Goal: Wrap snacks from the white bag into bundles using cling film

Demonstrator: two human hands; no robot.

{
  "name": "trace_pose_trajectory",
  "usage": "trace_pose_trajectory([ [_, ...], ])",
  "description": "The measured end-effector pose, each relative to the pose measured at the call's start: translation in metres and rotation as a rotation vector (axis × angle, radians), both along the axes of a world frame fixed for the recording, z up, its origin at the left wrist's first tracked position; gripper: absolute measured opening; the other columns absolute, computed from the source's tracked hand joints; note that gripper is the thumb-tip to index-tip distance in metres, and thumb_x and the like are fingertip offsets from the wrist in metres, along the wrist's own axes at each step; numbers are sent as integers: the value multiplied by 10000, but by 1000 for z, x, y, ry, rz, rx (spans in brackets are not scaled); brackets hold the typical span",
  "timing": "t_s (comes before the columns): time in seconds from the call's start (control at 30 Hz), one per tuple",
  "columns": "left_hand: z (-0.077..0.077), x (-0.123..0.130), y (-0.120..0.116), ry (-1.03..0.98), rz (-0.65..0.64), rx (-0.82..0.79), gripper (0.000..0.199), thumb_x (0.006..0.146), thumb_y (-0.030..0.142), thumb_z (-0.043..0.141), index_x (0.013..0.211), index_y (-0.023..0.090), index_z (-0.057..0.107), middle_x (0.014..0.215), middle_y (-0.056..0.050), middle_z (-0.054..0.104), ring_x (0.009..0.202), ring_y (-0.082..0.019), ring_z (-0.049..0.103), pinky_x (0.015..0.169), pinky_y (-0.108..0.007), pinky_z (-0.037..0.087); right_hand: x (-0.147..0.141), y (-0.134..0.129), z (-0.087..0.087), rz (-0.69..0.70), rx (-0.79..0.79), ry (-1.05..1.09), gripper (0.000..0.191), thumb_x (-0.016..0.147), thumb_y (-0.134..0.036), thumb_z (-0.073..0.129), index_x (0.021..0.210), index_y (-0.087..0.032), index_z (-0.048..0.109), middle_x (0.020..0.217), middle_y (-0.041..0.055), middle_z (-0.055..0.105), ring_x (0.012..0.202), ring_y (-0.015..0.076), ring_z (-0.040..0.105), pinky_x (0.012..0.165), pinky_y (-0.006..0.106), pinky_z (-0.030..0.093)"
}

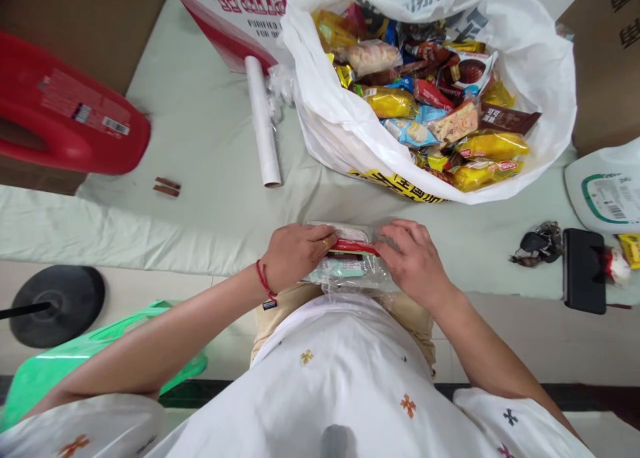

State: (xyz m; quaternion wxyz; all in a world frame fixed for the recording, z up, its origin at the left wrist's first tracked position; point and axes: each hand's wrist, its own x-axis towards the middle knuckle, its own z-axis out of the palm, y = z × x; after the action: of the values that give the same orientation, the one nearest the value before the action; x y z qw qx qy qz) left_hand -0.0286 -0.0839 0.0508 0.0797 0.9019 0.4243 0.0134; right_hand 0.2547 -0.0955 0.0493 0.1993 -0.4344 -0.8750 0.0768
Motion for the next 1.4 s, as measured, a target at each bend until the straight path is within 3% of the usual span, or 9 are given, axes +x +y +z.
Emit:
trace_pose_trajectory([
  [0.13,-1,1,-2,29,-17,35,284,1073,211,464,1083,216,747,1041,-38,762,773,-176,659,596,-364,344,3,-10,-17,50,4,-89,306,1038,-161,493,1111,-262,772,1030,63,759,892,221,652,748,363,493],
  [0.27,-5,0,-2,43,-25,54,356,1053,168,449,1314,270,668,1053,-26,750,695,-161,632,566,-351,331,5,-12,-28,56,16,-83,304,1037,-149,488,1135,-232,764,984,62,752,820,205,658,699,334,519],
  [0.53,-2,-3,3,81,-123,11,379,1072,217,429,1339,297,685,1049,-40,716,727,-156,645,583,-320,371,-4,-54,0,34,-36,295,301,971,-81,596,1221,-209,703,1004,78,686,825,183,628,699,319,535],
  [0.63,-1,-2,5,71,-115,4,387,1061,202,442,1342,295,691,1094,-37,731,722,-154,650,578,-324,364,-18,-74,7,92,-100,241,130,996,-255,677,1107,-193,702,899,62,679,781,196,569,694,348,510],
  [0.77,5,0,9,78,-99,-26,361,1058,255,474,1319,315,716,1093,-37,736,700,-160,642,556,-320,329,-46,-85,7,-21,-217,176,417,1026,-573,587,1066,-173,697,872,74,652,826,227,589,698,363,524],
  [0.93,13,3,15,98,-117,-72,337,1058,271,475,1239,303,758,1005,-55,708,657,-163,621,543,-309,291,-90,-80,-1,-212,-206,101,710,934,-782,572,1174,-119,657,998,131,695,930,287,653,727,401,532],
  [1.1,10,1,18,51,-149,-53,264,1036,301,535,1149,267,771,978,-53,679,619,-149,609,529,-316,281,-117,-73,3,-192,-58,116,200,1068,-318,550,1032,-188,697,860,62,653,842,210,594,704,326,462],
  [1.2,6,0,19,47,-173,-19,304,1067,304,482,1114,259,779,975,-59,679,591,-138,587,528,-319,265,-124,-73,13,-1,77,145,181,1029,-142,543,976,-193,708,776,31,598,759,175,503,685,304,420],
  [1.4,5,0,23,116,-214,-20,323,1042,202,469,1178,258,757,1000,-66,691,619,-148,603,532,-322,248,-152,-76,10,297,183,141,171,981,-118,550,884,-173,680,805,34,610,710,159,486,595,306,367],
])
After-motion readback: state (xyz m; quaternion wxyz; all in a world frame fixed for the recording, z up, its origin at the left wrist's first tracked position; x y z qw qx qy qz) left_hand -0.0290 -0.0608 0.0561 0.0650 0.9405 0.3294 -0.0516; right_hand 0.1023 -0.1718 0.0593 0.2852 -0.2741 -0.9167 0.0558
